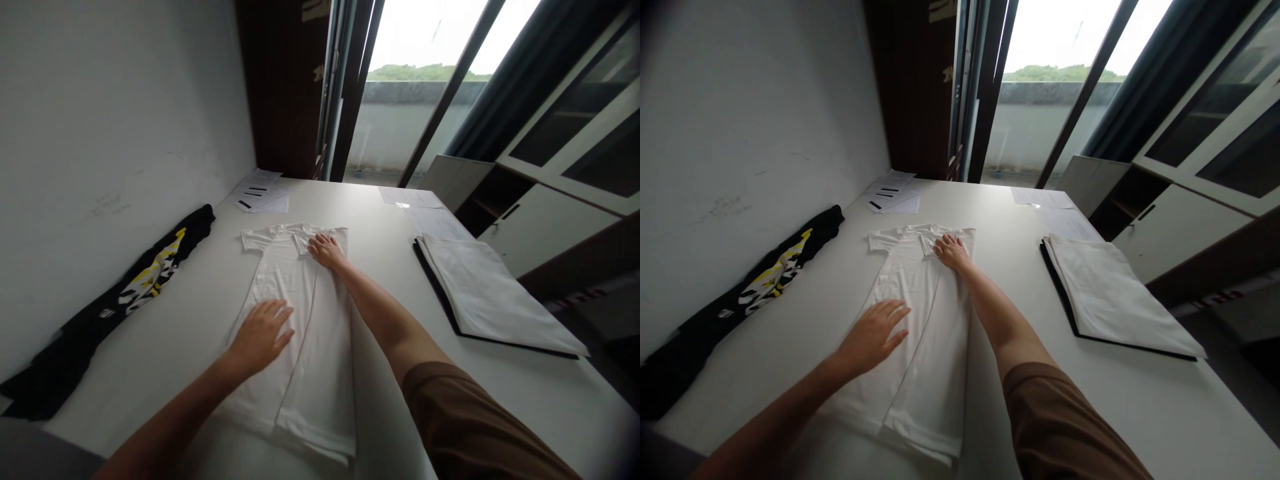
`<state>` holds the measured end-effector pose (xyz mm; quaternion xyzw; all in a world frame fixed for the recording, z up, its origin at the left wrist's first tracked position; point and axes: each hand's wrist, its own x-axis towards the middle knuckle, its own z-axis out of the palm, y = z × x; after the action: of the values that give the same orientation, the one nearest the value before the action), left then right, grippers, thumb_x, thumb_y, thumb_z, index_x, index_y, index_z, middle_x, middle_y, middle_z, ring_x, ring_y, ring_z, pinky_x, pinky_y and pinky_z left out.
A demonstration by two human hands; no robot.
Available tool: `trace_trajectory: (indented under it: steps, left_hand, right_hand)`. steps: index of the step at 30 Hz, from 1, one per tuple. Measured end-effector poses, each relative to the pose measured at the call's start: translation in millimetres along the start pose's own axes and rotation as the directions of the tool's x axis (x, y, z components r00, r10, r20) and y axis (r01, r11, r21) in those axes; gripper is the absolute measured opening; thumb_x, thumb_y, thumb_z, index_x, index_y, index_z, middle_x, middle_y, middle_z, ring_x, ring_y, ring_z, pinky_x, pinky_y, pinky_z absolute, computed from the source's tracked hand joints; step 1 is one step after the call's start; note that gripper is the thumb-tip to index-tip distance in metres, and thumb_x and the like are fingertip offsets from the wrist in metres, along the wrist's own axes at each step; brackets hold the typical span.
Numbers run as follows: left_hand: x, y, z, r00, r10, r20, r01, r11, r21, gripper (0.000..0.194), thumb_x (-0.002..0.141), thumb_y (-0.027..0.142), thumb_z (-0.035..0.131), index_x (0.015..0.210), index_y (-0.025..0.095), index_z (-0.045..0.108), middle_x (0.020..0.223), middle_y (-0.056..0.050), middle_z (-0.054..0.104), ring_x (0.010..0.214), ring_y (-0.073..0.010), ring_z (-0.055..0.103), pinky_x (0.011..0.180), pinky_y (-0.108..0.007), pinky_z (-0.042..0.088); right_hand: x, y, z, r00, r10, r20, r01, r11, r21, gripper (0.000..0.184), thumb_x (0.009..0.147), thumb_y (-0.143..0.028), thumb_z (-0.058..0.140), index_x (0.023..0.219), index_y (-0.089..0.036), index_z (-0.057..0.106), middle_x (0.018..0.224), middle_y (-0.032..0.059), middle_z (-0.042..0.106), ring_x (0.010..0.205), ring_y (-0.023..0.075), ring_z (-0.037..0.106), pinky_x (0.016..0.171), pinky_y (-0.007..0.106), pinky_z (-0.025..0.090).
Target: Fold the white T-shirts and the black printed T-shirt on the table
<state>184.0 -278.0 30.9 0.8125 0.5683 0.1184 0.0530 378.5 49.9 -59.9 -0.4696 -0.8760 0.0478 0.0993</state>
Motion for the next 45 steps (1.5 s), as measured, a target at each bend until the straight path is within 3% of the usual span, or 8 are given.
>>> trace_trajectory:
  steps: [3,7,14,20,24,30,38,45]
  left_hand:
    - [-34,-39,-7.2,0.984,-0.172,-0.051,0.176,0.980,0.093,0.036,0.100,0.031,0.056,0.133,0.020,0.063,0.137,-0.012,0.063,0.126,-0.0293,0.058,0.109,-0.047,0.045]
    - [-85,-61,0.0,0.941,-0.329,-0.080,0.337,0.934,0.120,0.033,0.100,0.030,0.056,0.129,0.017,0.063,0.119,-0.011,0.067,0.110,-0.0271,0.062,0.098,-0.043,0.051]
    - [-98,-41,19.1,0.883,-0.439,-0.164,0.456,0.886,0.081,0.030,0.100,0.038,0.056,0.120,0.017,0.064,0.112,-0.011,0.067,0.107,-0.0276,0.064,0.096,-0.041,0.050]
    - [-90,-23,24.1,0.836,-0.540,-0.099,0.547,0.834,0.071,0.042,0.103,0.033,0.049,0.142,0.016,0.054,0.129,-0.014,0.066,0.097,-0.0265,0.070,0.085,-0.037,0.052]
    - [-88,-27,20.6,0.807,-0.590,-0.013,0.590,0.808,-0.016,0.043,0.105,0.031,0.042,0.144,0.018,0.055,0.123,-0.014,0.072,0.094,-0.0264,0.073,0.082,-0.036,0.051]
    - [-92,-31,5.3,0.822,-0.557,0.116,0.556,0.744,-0.369,0.046,0.102,0.035,0.047,0.145,0.024,0.057,0.082,-0.001,0.072,0.065,-0.0189,0.063,0.069,-0.029,0.045]
    - [-88,-10,9.1,0.939,-0.290,0.183,0.343,0.800,-0.492,0.044,0.097,0.027,0.051,0.138,0.023,0.065,0.108,-0.005,0.077,0.085,-0.0185,0.069,0.090,-0.030,0.051]
    - [-94,-11,17.2,0.974,-0.140,0.180,0.215,0.828,-0.519,0.035,0.095,0.026,0.057,0.126,0.029,0.072,0.126,-0.001,0.075,0.114,-0.0216,0.068,0.106,-0.033,0.048]
  right_hand:
    - [5,-3,-1,0.998,0.046,0.039,-0.045,0.999,-0.023,0.058,0.107,-0.055,0.031,0.157,-0.028,0.042,0.167,0.0108,0.030,0.155,0.0317,0.022,0.123,0.057,0.015]
    - [19,-34,1,0.995,0.047,-0.093,-0.050,0.998,-0.028,0.044,0.104,-0.038,0.045,0.144,-0.022,0.058,0.155,0.0137,0.048,0.146,0.0313,0.036,0.122,0.052,0.020]
    - [64,-168,9,0.991,-0.126,-0.044,0.133,0.956,0.261,0.046,0.105,-0.038,0.045,0.148,-0.026,0.052,0.141,0.0087,0.061,0.126,0.0253,0.057,0.104,0.034,0.044]
    - [90,-250,26,0.991,0.110,-0.075,-0.093,0.974,0.207,0.066,0.095,-0.058,0.057,0.147,-0.019,0.048,0.141,0.0201,0.056,0.133,0.0367,0.047,0.109,0.052,0.035]
    - [97,-258,37,0.985,0.159,-0.064,-0.143,0.969,0.200,0.035,0.101,-0.035,0.047,0.127,-0.016,0.060,0.132,0.0202,0.062,0.131,0.0334,0.048,0.110,0.053,0.030]
    - [117,-223,18,0.985,0.172,0.017,-0.168,0.936,0.310,0.032,0.104,-0.030,0.036,0.123,-0.021,0.060,0.120,0.0113,0.071,0.108,0.0258,0.064,0.091,0.037,0.045]
    - [94,-230,13,0.996,0.087,-0.003,-0.084,0.974,0.210,0.069,0.089,-0.075,0.055,0.135,-0.023,0.056,0.136,0.0168,0.060,0.125,0.0360,0.053,0.100,0.049,0.043]
    - [87,-247,19,0.990,0.141,0.002,-0.139,0.973,0.182,0.036,0.100,-0.028,0.044,0.127,-0.015,0.063,0.133,0.0215,0.062,0.130,0.0347,0.050,0.103,0.050,0.039]
